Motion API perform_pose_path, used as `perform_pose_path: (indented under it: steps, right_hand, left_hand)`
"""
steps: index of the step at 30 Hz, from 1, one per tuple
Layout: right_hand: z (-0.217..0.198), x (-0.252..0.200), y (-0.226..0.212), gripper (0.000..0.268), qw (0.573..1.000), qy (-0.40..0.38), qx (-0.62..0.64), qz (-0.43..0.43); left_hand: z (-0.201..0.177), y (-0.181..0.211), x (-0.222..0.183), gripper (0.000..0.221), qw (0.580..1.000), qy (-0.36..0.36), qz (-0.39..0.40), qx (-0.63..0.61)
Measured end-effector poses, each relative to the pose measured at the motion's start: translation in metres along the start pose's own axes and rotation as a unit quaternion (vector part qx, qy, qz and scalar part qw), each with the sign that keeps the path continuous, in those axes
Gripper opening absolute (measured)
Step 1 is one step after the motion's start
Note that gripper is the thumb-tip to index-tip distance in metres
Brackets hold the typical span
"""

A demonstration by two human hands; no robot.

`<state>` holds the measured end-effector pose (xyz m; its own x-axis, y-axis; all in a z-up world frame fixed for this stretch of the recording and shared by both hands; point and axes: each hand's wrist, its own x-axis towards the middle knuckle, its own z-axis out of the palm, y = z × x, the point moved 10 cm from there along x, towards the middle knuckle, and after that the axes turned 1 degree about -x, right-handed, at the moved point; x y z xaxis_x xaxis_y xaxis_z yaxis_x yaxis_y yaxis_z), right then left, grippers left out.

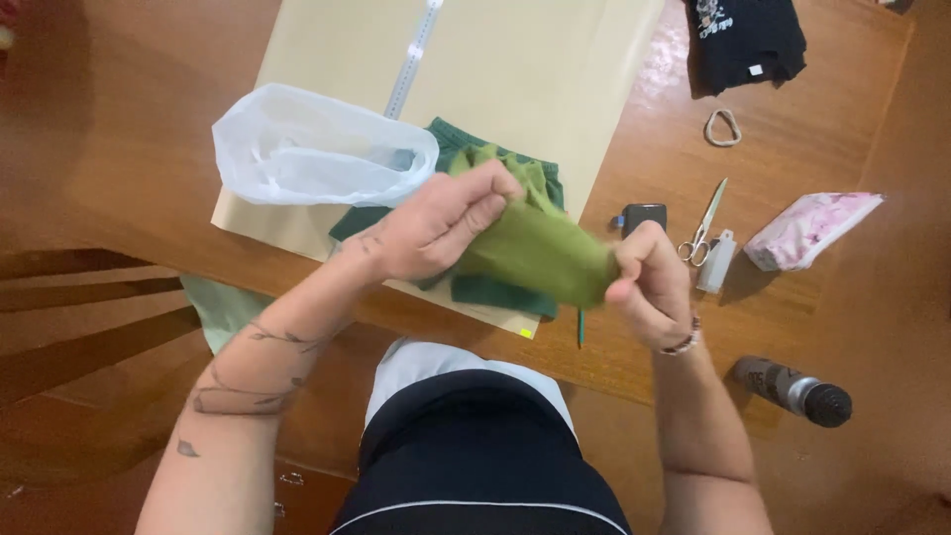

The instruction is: Tracing the outline of a pair of shorts onto pattern paper using a ruler and pencil for pattern making.

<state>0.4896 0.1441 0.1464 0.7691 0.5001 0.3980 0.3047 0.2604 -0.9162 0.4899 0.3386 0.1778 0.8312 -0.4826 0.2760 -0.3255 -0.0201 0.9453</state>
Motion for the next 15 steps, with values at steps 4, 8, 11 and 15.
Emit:
perform_pose_path:
  steps: [4,8,11,15]
  right_hand:
    - [0.019,0.024,-0.014,0.056,0.962,-0.156,-0.209,0.076]
    - [0.003,0.018,-0.044,0.019,0.936,-0.261,-0.211,0.108]
    - [-0.009,0.02,-0.138,0.053,0.994,-0.091,-0.011,-0.059]
    - [-0.068,-0.006,-0.094,0.048,0.997,0.068,-0.017,-0.02]
  left_hand:
    - [-0.023,0.065,0.009,0.021,0.997,0.009,0.071,-0.003]
    - [-0.046,0.128,-0.006,0.023,0.994,-0.016,0.055,0.09]
    - [-0.065,0.171,-0.033,0.031,0.986,0.045,-0.023,0.158]
    - [-0.072,0.111,-0.031,0.042,0.957,-0.014,-0.06,0.282]
